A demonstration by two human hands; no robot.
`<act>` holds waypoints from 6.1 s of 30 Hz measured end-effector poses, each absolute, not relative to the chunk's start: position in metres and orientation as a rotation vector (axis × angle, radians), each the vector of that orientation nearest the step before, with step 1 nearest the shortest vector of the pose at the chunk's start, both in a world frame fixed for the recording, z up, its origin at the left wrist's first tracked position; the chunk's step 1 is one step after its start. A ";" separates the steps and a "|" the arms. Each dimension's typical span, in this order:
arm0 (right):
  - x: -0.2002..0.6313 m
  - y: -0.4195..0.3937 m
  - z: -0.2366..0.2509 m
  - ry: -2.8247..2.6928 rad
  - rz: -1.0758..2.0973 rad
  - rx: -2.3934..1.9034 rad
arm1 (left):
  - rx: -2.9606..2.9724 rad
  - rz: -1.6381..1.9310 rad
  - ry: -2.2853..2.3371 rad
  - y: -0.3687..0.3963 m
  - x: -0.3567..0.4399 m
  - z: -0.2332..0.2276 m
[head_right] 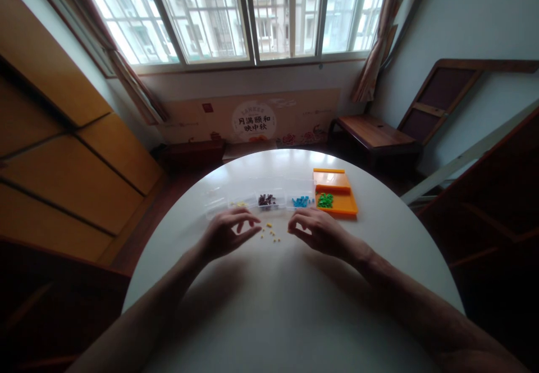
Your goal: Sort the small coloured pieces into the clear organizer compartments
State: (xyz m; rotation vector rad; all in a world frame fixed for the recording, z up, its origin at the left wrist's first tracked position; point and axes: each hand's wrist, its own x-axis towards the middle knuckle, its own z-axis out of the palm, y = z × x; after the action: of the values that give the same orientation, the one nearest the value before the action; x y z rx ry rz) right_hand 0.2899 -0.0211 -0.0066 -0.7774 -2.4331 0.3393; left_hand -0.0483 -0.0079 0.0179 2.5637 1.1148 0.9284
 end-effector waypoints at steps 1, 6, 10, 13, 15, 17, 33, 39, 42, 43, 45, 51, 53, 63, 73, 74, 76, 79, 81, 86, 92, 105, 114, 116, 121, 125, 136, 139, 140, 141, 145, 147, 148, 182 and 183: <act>0.287 -0.022 -0.008 -2.394 0.326 -0.778 | 2.559 0.921 1.061 -0.012 -0.038 0.012; 0.275 -0.025 -0.020 -2.332 0.254 -0.746 | 2.518 0.928 0.896 -0.022 -0.010 -0.015; 0.270 -0.023 -0.028 -2.324 0.223 -0.734 | 2.505 0.922 0.835 -0.022 -0.007 -0.021; 0.268 -0.024 -0.028 -2.325 0.206 -0.699 | 2.519 0.902 0.792 -0.023 -0.005 -0.020; 0.266 -0.025 -0.026 -2.319 0.202 -0.675 | 2.531 0.909 0.778 -0.023 -0.004 -0.019; 0.264 -0.026 -0.025 -2.314 0.202 -0.657 | 2.536 0.926 0.784 -0.023 -0.003 -0.018; 0.264 -0.026 -0.036 -2.344 0.235 -0.740 | 2.657 0.967 1.123 -0.005 -0.039 0.008; 0.262 -0.026 -0.040 -2.396 0.302 -0.738 | 2.423 0.842 1.775 0.017 -0.099 0.028; 0.261 -0.026 -0.038 -2.411 0.295 -0.710 | 2.310 0.715 1.955 0.022 -0.115 0.031; 0.260 -0.026 -0.037 -2.408 0.294 -0.711 | 2.279 0.668 1.992 0.023 -0.118 0.031; 0.259 -0.026 -0.036 -2.407 0.301 -0.715 | 2.232 0.586 2.049 0.024 -0.121 0.031; 0.258 -0.027 -0.034 -2.403 0.281 -0.712 | 2.196 0.433 2.151 0.021 -0.118 0.034; 0.259 -0.026 -0.035 -2.395 0.279 -0.705 | 2.182 0.381 2.183 0.020 -0.117 0.035; 0.257 -0.027 -0.034 -2.190 0.394 -0.709 | 2.635 0.956 1.533 0.004 -0.072 0.028; 0.255 -0.032 -0.029 -2.112 0.605 -0.679 | 2.788 1.114 0.824 -0.023 -0.001 -0.015; 0.256 -0.032 -0.029 -2.105 0.629 -0.674 | 2.797 1.132 0.819 -0.024 0.000 -0.015; 0.256 -0.031 -0.029 -2.099 0.660 -0.660 | 2.817 1.173 0.812 -0.024 0.001 -0.013; 0.256 -0.030 -0.028 -2.094 0.665 -0.637 | 2.839 1.238 0.802 -0.026 0.002 -0.010; 0.256 -0.029 -0.028 -2.093 0.662 -0.637 | 2.859 1.277 0.793 -0.027 0.002 -0.009; 0.255 -0.030 -0.027 -2.065 0.664 -0.647 | 2.916 1.337 0.729 -0.027 0.001 -0.011; 0.253 -0.030 -0.030 -2.010 0.681 -0.612 | 2.993 1.362 0.718 -0.027 -0.003 -0.009; 0.253 -0.035 -0.029 -2.345 0.390 -0.733 | 2.533 1.029 1.691 0.005 -0.067 0.026; 0.252 -0.034 -0.030 -2.360 0.402 -0.710 | 2.294 0.718 2.080 0.017 -0.105 0.037; 0.253 -0.033 -0.031 -2.354 0.408 -0.699 | 2.283 0.688 2.096 0.018 -0.109 0.036; 0.253 -0.030 -0.034 -2.353 0.401 -0.699 | 2.334 0.682 2.071 0.017 -0.110 0.035; 0.254 -0.028 -0.035 -2.281 0.423 -0.651 | 2.458 0.829 1.904 0.010 -0.090 0.033; 0.255 -0.032 -0.024 -2.059 0.729 -0.674 | 2.912 1.053 0.811 -0.024 -0.007 -0.012; 0.256 -0.030 -0.027 -2.033 0.771 -0.668 | 2.922 1.089 0.757 -0.025 -0.001 -0.015; 0.256 -0.029 -0.028 -2.030 0.784 -0.667 | 2.924 1.111 0.748 -0.025 -0.001 -0.015; 0.257 -0.029 -0.028 -2.031 0.796 -0.666 | 2.925 1.136 0.748 -0.025 0.000 -0.015; 0.258 -0.028 -0.027 -2.052 0.834 -0.656 | 2.938 1.201 0.770 -0.025 0.000 -0.014; 0.258 -0.028 -0.027 -2.049 0.835 -0.661 | 2.954 1.224 0.759 -0.026 0.001 -0.012; 0.258 -0.028 -0.027 -2.043 0.833 -0.667 | 2.962 1.239 0.749 -0.027 0.001 -0.012; 0.252 -0.031 -0.031 -2.341 0.328 -0.777 | 2.232 0.622 2.134 0.017 -0.097 0.036; 0.252 -0.031 -0.031 -2.336 0.338 -0.783 | 2.224 0.599 2.146 0.017 -0.097 0.036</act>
State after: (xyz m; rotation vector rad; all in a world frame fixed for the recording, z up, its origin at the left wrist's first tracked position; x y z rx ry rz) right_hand 0.2521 -0.0312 -0.0307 -0.7828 -2.3362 0.3380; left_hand -0.0974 0.0170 0.0363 2.2238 2.1456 0.5987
